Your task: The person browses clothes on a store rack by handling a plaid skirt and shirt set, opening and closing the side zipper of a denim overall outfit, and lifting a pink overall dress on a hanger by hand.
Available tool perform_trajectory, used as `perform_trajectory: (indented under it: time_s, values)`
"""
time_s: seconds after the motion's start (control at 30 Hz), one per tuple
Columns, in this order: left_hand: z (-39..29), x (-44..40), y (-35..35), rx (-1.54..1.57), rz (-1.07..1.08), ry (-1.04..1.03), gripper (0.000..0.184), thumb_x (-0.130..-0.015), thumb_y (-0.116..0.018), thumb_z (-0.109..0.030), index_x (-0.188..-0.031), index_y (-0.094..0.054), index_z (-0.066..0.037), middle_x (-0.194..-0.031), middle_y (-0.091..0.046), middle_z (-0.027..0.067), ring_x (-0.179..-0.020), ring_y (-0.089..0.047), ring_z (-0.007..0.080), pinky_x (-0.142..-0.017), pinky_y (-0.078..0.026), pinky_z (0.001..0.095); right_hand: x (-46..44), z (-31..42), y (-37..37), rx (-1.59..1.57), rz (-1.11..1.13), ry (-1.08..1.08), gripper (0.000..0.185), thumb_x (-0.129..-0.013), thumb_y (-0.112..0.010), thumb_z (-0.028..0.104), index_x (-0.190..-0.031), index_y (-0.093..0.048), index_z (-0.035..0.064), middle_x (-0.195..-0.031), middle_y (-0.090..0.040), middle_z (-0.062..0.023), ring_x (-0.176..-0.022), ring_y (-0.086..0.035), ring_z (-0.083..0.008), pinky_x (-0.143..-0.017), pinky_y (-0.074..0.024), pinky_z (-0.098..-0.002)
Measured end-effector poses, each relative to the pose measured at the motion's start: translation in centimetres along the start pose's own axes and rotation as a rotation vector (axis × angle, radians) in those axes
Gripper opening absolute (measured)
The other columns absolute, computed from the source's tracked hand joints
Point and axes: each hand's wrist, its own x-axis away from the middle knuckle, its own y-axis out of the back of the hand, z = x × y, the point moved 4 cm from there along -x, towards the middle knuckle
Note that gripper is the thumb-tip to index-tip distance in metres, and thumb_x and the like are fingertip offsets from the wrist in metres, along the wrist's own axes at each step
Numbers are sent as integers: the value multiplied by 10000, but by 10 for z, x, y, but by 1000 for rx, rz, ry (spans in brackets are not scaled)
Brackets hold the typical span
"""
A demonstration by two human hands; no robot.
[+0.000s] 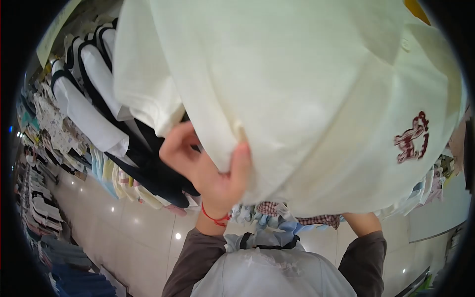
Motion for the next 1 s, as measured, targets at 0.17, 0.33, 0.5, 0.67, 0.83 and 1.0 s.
perform_trajectory:
  time_s: [0.17,0.33,0.5,0.67,0.83,1.0]
  values:
    - [-33,6,19,-24,124,-154,257,-632,-731,-115,-826,-605,-2,-969,-511,160,-777,-489,263,-609,-389,326,-26,31,-21,31,101,125,297,-719,-632,201,-981,-604,64,-938,-554,-127,-816,-551,-313,-717,-449,-383]
    - [-52,25,3,397,340,-127,195,-667,-619,-61,-785,-471,-17,-1030,-581,177,-778,-573,274,-539,-420,300,-40,50,-31,67,171,182,296,-721,-631,203,-981,-603,64,-925,-551,-123,-805,-550,-308,-709,-446,-382]
    - [-73,27,1,614,288,-133,310,-668,-580,-9,-955,-468,-37,-1173,-507,208,-967,-519,437,-742,-445,454,-43,59,-31,99,217,206,295,-724,-631,204,-981,-601,64,-911,-549,-119,-794,-548,-302,-701,-444,-381]
    - [-90,42,3,747,341,-38,344,-712,-602,-63,-1010,-431,-80,-1255,-439,245,-1049,-479,466,-863,-352,569,-43,68,-38,121,254,223,294,-726,-631,206,-981,-599,64,-898,-546,-115,-783,-547,-296,-693,-441,-380]
    - [-86,51,10,791,361,-134,399,-712,-606,-38,-1076,-449,-86,-1240,-444,247,-1082,-470,432,-889,-355,576,-45,73,-44,120,264,247,293,-728,-631,207,-981,-598,63,-885,-543,-111,-772,-546,-290,-685,-438,-379]
    - [-59,56,25,804,299,-123,407,-679,-571,39,-1062,-474,-58,-1158,-489,231,-1006,-506,381,-886,-380,535,-47,75,-44,103,254,249,292,-730,-630,209,-981,-596,63,-871,-541,-108,-760,-544,-285,-677,-436,-379]
